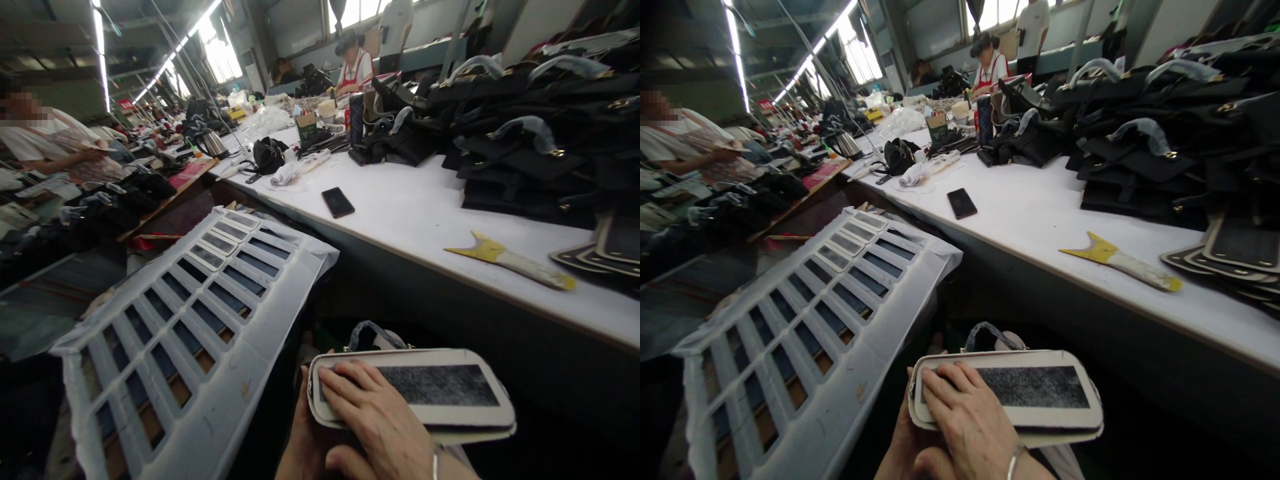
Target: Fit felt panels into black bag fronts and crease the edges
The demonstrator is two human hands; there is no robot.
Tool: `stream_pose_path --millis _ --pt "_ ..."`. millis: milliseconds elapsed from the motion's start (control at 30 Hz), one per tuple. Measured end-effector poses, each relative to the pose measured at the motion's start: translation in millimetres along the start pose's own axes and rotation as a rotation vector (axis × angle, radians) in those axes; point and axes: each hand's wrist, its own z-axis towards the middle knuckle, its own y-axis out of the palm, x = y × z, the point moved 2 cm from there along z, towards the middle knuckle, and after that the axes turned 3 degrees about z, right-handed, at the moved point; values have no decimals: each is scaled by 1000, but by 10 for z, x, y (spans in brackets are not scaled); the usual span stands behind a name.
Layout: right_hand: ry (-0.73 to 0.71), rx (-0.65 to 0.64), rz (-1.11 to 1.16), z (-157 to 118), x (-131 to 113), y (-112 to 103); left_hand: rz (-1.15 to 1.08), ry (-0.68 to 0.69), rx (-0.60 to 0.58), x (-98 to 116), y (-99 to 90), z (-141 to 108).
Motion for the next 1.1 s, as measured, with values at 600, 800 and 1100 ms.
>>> stream_pose_path --millis 600,800,1100 --pt "19 -85 -80 42 -43 -32 36 -134 -35 151 67 -170" --pt "-4 -48 -74 34 17 36 16 -170 -51 157 156 -166" --pt "59 -149 -99 43 -19 -19 35 -150 40 214 109 -209"
